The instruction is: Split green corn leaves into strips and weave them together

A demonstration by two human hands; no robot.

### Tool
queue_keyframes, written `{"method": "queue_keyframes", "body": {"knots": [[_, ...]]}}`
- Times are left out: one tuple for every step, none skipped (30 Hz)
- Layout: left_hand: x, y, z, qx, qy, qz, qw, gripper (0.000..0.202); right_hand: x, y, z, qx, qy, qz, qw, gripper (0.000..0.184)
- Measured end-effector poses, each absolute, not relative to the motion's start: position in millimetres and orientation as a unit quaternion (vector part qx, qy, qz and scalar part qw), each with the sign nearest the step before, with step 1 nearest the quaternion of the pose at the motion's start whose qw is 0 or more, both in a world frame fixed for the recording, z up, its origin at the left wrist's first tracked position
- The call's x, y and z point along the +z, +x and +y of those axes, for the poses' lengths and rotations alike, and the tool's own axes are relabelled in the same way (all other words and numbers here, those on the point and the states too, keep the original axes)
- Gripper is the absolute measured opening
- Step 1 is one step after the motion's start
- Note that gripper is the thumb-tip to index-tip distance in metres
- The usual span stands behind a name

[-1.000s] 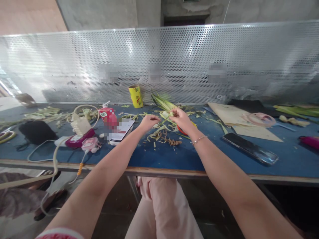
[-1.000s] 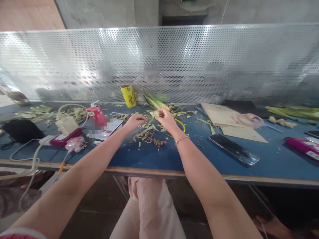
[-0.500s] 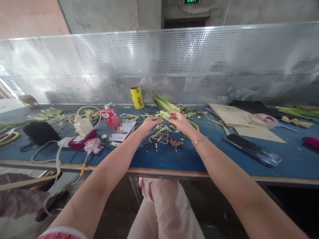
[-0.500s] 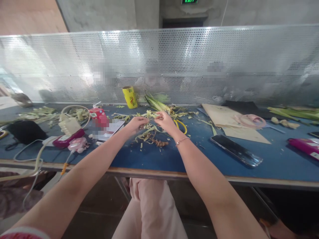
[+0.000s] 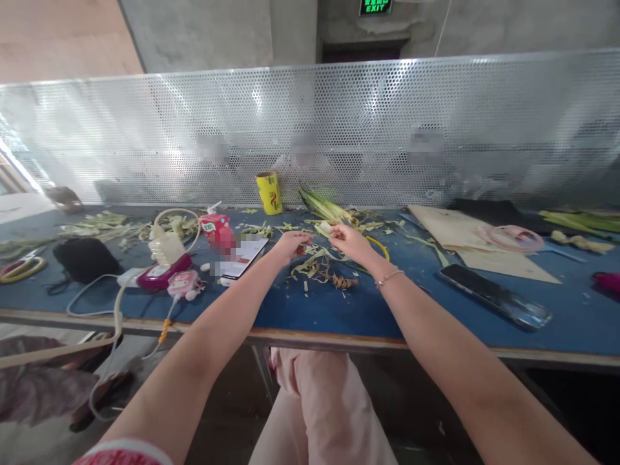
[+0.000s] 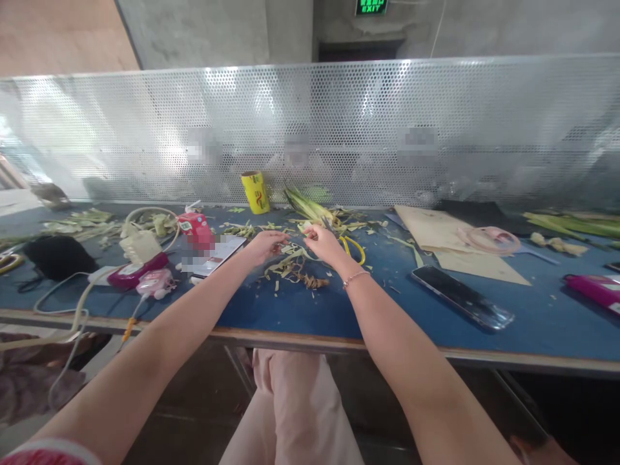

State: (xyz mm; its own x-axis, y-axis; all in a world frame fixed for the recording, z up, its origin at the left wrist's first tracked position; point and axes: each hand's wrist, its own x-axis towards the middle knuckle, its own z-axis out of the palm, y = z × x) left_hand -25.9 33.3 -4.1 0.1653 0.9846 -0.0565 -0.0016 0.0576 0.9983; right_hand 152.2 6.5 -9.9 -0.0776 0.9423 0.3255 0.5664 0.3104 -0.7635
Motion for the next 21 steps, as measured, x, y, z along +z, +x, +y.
{"method": "queue_keyframes", "body": {"knots": [[-5, -26, 34, 0.434, 0.552, 0.477, 0.529, 0.007, -10, 153, 6, 0.188, -0.556, -0.717, 0.377, 0.023], [-6, -27, 35, 0.426, 0.580, 0.487, 0.495, 0.008, -11, 154, 5, 0.147, -0.569, -0.734, 0.340, 0.023], [-6, -28, 37, 0.418, 0.606, 0.498, 0.459, 0.010, -12, 156, 5, 0.110, -0.582, -0.747, 0.301, 0.025], [-7, -30, 39, 0.410, 0.632, 0.508, 0.419, 0.011, -13, 157, 4, 0.078, -0.594, -0.756, 0.265, 0.027], [-7, -31, 41, 0.403, 0.657, 0.516, 0.374, 0.011, -15, 159, 4, 0.052, -0.606, -0.759, 0.233, 0.030], [-8, -33, 42, 0.395, 0.684, 0.521, 0.324, 0.011, -16, 160, 4, 0.030, -0.617, -0.758, 0.209, 0.033], [-9, -34, 43, 0.384, 0.711, 0.522, 0.274, 0.012, -18, 163, 5, 0.015, -0.628, -0.754, 0.192, 0.036], [-9, -34, 43, 0.369, 0.736, 0.519, 0.229, 0.013, -19, 165, 6, 0.008, -0.639, -0.747, 0.183, 0.038], [-10, -34, 43, 0.350, 0.761, 0.513, 0.188, 0.015, -20, 167, 8, 0.005, -0.649, -0.740, 0.179, 0.039], [-10, -34, 41, 0.331, 0.780, 0.506, 0.161, 0.017, -22, 170, 9, 0.003, -0.655, -0.735, 0.177, 0.040], [-11, -33, 40, 0.315, 0.794, 0.498, 0.152, 0.018, -23, 172, 11, 0.001, -0.657, -0.733, 0.177, 0.039], [-11, -31, 39, 0.301, 0.805, 0.489, 0.150, 0.018, -23, 174, 12, -0.003, -0.658, -0.732, 0.176, 0.038], [-11, -30, 37, 0.289, 0.814, 0.481, 0.148, 0.019, -24, 176, 14, -0.007, -0.658, -0.732, 0.176, 0.037], [-11, -29, 36, 0.278, 0.822, 0.475, 0.145, 0.019, -24, 178, 14, -0.012, -0.658, -0.731, 0.178, 0.035], [-10, -28, 35, 0.268, 0.828, 0.472, 0.141, 0.020, -24, 179, 15, -0.016, -0.661, -0.728, 0.182, 0.034], [-10, -28, 35, 0.259, 0.832, 0.471, 0.136, 0.020, -23, 180, 15, -0.017, -0.667, -0.720, 0.188, 0.034], [-10, -27, 35, 0.249, 0.835, 0.472, 0.132, 0.021, -21, 180, 15, -0.016, -0.676, -0.710, 0.198, 0.034], [-10, -28, 36, 0.240, 0.838, 0.473, 0.127, 0.021, -20, 181, 14, -0.013, -0.686, -0.695, 0.213, 0.035], [-10, -28, 36, 0.233, 0.841, 0.474, 0.122, 0.021, -18, 182, 14, -0.005, -0.698, -0.678, 0.230, 0.036], [-11, -29, 37, 0.228, 0.843, 0.473, 0.118, 0.022, -16, 183, 14, 0.007, -0.708, -0.661, 0.247, 0.038], [-11, -29, 38, 0.223, 0.845, 0.472, 0.116, 0.022, -14, 184, 14, 0.020, -0.716, -0.647, 0.263, 0.040]]}}
